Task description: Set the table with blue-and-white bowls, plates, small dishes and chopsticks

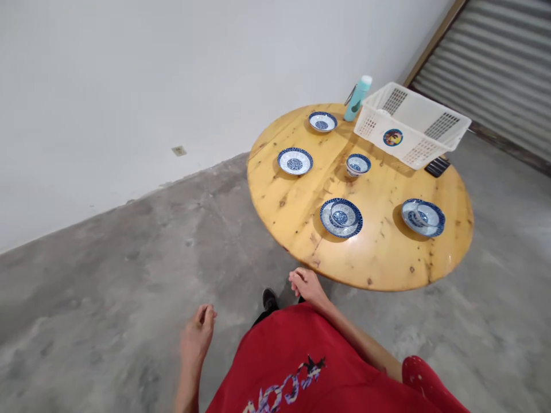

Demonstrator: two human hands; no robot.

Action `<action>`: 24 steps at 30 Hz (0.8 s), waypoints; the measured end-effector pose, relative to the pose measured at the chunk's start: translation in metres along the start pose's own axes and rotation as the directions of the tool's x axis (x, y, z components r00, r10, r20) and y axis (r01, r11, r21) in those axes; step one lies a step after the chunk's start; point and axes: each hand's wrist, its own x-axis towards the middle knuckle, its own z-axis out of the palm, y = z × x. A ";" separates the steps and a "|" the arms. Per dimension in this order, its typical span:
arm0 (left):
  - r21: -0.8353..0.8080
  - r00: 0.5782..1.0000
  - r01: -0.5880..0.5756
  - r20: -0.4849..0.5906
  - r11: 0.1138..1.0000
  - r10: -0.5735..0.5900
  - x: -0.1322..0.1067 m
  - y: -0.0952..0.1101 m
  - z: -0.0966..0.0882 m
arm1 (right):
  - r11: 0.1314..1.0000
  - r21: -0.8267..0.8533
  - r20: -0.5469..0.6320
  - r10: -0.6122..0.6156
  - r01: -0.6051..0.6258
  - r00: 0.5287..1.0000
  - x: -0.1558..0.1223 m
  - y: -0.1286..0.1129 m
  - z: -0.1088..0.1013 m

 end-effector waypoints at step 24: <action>-0.140 0.673 -0.578 0.474 0.804 0.567 0.267 0.331 0.055 | 0.962 0.265 -0.598 0.117 0.058 0.793 0.229 -0.094 -0.099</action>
